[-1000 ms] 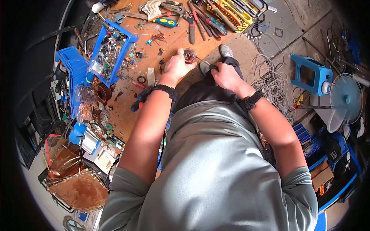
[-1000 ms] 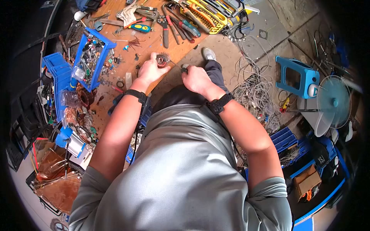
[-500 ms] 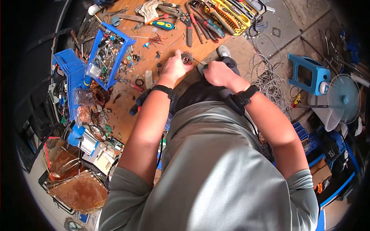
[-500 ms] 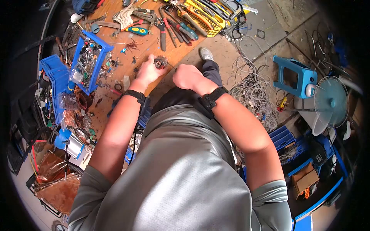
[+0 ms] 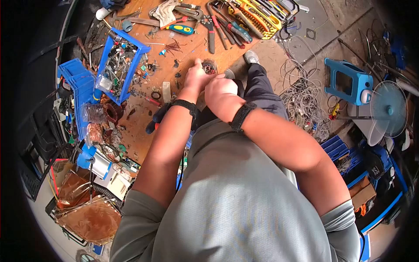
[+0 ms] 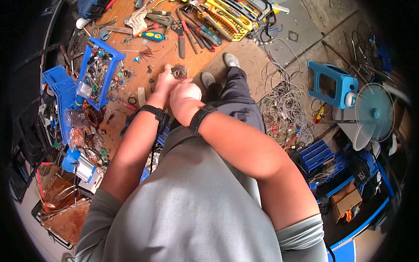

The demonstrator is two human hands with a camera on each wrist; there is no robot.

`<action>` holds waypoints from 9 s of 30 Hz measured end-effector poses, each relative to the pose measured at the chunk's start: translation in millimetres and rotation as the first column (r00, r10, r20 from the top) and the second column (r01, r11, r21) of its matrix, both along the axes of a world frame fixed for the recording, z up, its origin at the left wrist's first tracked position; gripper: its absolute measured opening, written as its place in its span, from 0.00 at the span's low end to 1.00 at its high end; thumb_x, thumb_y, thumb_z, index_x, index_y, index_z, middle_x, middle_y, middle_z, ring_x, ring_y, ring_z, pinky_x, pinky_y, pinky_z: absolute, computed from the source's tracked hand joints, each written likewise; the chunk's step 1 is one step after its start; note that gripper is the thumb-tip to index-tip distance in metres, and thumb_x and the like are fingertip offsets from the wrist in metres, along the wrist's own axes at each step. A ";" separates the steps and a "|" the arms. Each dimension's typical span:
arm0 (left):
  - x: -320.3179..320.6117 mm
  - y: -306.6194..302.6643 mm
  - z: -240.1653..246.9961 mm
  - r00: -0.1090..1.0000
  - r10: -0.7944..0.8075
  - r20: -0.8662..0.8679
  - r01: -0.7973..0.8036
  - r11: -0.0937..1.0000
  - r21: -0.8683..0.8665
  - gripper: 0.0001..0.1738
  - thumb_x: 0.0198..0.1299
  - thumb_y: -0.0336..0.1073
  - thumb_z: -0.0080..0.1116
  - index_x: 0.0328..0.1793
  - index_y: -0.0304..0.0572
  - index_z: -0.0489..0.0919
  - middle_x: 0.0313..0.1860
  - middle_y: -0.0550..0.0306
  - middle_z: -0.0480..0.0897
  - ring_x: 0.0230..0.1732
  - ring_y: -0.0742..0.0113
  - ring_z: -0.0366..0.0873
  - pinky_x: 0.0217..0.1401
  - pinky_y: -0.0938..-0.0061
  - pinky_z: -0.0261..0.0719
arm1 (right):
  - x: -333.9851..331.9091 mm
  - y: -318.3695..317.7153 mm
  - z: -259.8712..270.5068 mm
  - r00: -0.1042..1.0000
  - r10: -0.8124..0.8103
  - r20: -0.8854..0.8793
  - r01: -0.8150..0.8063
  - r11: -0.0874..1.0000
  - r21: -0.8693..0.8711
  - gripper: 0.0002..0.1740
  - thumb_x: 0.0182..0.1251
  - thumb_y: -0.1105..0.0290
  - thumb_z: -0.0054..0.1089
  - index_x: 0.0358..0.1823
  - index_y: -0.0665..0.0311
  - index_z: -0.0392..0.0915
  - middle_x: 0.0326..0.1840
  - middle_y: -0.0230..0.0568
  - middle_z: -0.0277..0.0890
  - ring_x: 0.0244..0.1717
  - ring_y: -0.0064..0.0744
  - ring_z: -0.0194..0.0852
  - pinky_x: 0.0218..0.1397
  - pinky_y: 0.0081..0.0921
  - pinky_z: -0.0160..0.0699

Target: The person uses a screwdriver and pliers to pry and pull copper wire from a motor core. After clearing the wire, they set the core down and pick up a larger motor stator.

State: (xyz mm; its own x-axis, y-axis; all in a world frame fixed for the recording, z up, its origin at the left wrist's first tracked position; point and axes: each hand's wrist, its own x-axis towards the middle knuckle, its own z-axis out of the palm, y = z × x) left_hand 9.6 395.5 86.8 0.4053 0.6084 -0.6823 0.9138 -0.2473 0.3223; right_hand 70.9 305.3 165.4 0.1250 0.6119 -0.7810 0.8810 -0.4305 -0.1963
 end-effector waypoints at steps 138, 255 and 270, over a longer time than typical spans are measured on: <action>19.8 -35.9 -55.5 0.850 0.233 0.472 -0.379 0.893 0.241 0.21 0.69 0.48 0.40 0.36 0.45 0.80 0.33 0.41 0.85 0.41 0.34 0.82 0.46 0.45 0.74 | 141.6 -161.5 -189.4 0.995 -0.062 -0.080 0.101 0.670 0.736 0.28 0.44 0.64 0.75 0.47 0.63 0.71 0.37 0.43 0.76 0.31 0.48 0.81 0.32 0.40 0.80; 21.6 -35.8 -58.7 0.856 0.306 0.417 -0.428 0.872 0.237 0.22 0.64 0.49 0.39 0.37 0.45 0.82 0.34 0.39 0.84 0.41 0.32 0.80 0.46 0.44 0.74 | 136.0 -174.3 -182.8 0.979 -0.138 -0.150 0.201 0.536 0.820 0.24 0.47 0.64 0.73 0.44 0.61 0.72 0.36 0.42 0.74 0.33 0.46 0.80 0.32 0.39 0.81; 20.1 -33.9 -61.8 0.845 0.293 0.447 -0.423 0.877 0.226 0.22 0.64 0.49 0.39 0.37 0.45 0.83 0.33 0.42 0.85 0.41 0.35 0.82 0.46 0.46 0.76 | 127.1 -160.3 -186.0 0.978 -0.206 0.024 0.149 0.776 0.612 0.27 0.47 0.63 0.74 0.48 0.61 0.72 0.39 0.44 0.76 0.36 0.47 0.82 0.35 0.41 0.82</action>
State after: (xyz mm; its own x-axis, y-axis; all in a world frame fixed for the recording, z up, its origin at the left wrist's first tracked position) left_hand 29.7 361.5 24.9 0.3075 0.9118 -0.2722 0.7721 -0.0719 0.6314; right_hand 198.0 145.0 -20.5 0.3262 0.9145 -0.2393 0.8263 -0.3988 -0.3977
